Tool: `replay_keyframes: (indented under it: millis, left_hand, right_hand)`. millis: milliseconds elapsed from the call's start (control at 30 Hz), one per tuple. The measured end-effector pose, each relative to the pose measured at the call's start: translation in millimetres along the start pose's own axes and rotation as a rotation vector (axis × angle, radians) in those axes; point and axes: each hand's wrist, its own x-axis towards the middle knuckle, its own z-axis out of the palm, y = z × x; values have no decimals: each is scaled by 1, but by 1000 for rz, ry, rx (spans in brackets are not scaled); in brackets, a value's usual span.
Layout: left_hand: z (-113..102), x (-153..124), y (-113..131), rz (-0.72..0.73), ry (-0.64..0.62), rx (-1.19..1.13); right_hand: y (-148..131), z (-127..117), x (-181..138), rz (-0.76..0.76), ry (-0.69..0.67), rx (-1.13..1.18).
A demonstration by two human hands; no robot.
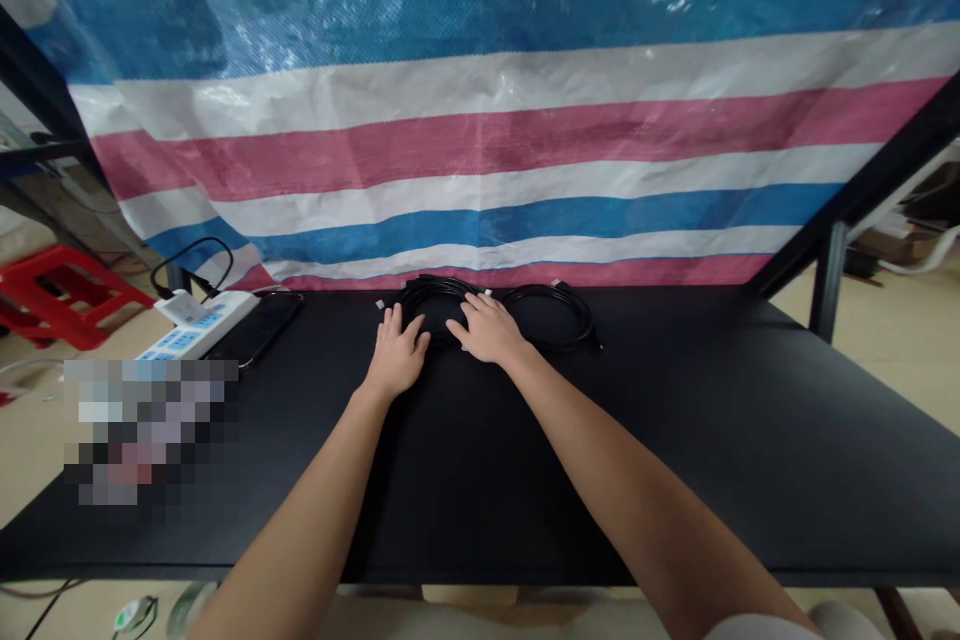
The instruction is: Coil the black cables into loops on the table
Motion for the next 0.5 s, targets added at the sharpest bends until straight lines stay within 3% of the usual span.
replay_keyframes:
  millis: [267,500]
  left_hand:
    - [-1,2,-1,-54,87,-119]
    - [-4,2,0,-92,100,-146]
  right_hand:
    - [20,4,-17,-60,224,163]
    - [52,-7,-39,133,493,213]
